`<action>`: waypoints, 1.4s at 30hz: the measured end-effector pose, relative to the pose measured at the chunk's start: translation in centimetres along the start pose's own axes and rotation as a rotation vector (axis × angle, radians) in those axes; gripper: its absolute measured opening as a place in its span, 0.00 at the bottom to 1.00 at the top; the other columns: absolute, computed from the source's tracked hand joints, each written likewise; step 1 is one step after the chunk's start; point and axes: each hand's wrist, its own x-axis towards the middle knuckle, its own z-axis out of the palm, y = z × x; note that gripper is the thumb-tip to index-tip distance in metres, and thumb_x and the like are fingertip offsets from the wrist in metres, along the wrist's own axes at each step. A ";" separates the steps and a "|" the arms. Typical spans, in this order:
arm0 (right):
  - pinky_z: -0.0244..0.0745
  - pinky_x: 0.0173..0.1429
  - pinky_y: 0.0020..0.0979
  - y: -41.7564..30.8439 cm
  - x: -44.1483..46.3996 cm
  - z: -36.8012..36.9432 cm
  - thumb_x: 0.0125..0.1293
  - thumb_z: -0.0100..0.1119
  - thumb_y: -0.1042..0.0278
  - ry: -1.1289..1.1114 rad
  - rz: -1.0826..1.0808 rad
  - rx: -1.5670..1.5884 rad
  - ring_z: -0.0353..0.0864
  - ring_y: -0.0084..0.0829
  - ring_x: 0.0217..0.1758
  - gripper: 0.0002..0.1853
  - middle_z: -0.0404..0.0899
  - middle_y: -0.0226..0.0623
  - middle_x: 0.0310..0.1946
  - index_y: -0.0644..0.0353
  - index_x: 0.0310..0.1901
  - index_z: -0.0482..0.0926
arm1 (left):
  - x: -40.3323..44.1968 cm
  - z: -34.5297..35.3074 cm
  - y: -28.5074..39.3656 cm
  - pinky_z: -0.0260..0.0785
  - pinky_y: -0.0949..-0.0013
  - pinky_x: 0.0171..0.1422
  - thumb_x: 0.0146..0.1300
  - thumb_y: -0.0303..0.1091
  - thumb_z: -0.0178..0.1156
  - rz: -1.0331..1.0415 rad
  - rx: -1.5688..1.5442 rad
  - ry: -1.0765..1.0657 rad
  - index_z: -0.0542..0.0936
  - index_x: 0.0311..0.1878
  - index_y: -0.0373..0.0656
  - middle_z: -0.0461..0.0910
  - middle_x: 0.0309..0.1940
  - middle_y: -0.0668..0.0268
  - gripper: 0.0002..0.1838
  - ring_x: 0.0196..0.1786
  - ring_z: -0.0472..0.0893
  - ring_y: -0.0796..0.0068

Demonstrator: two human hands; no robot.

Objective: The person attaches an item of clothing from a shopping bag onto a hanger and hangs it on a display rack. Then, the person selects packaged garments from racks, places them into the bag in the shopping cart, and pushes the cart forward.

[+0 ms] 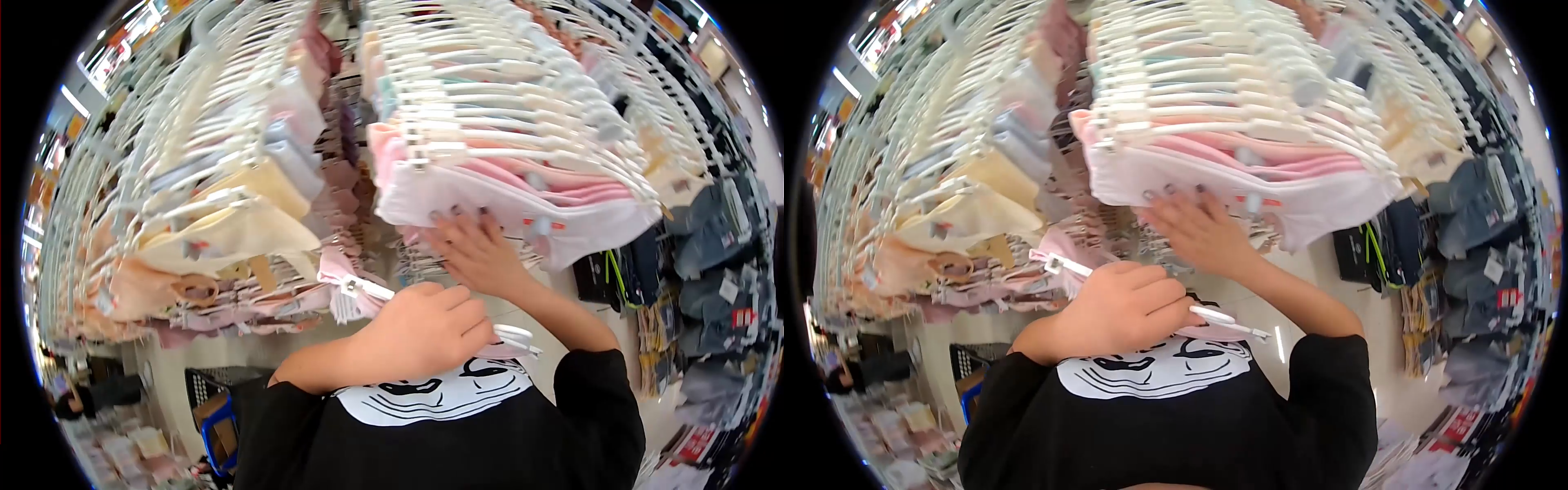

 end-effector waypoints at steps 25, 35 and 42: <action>0.72 0.33 0.39 -6.5 -6.7 -0.1 0.59 0.51 0.64 -0.249 0.256 1.016 0.77 0.41 0.28 0.10 0.76 0.36 0.24 0.53 0.41 0.77 | 13.9 1.0 -5.0 0.62 0.67 0.19 0.51 0.35 0.63 -0.239 0.236 0.614 0.71 0.22 0.45 0.70 0.17 0.68 0.11 0.18 0.73 0.68; 0.73 0.33 0.37 -4.1 -3.9 -2.3 0.55 0.56 0.69 -0.012 0.278 0.927 0.77 0.38 0.28 0.11 0.77 0.34 0.26 0.55 0.40 0.78 | 12.4 1.1 -4.4 0.61 0.68 0.36 0.44 0.31 0.56 -0.087 0.435 0.554 0.72 0.25 0.43 0.69 0.23 0.66 0.05 0.31 0.70 0.69; 0.73 0.34 0.34 -2.0 -2.6 -4.5 0.44 0.59 0.80 0.250 0.377 0.956 0.79 0.41 0.32 0.14 0.79 0.39 0.31 0.61 0.37 0.78 | 10.0 1.1 -2.8 0.61 0.61 0.54 0.45 0.32 0.55 -0.134 0.517 0.556 0.77 0.37 0.40 0.75 0.40 0.63 0.14 0.47 0.72 0.66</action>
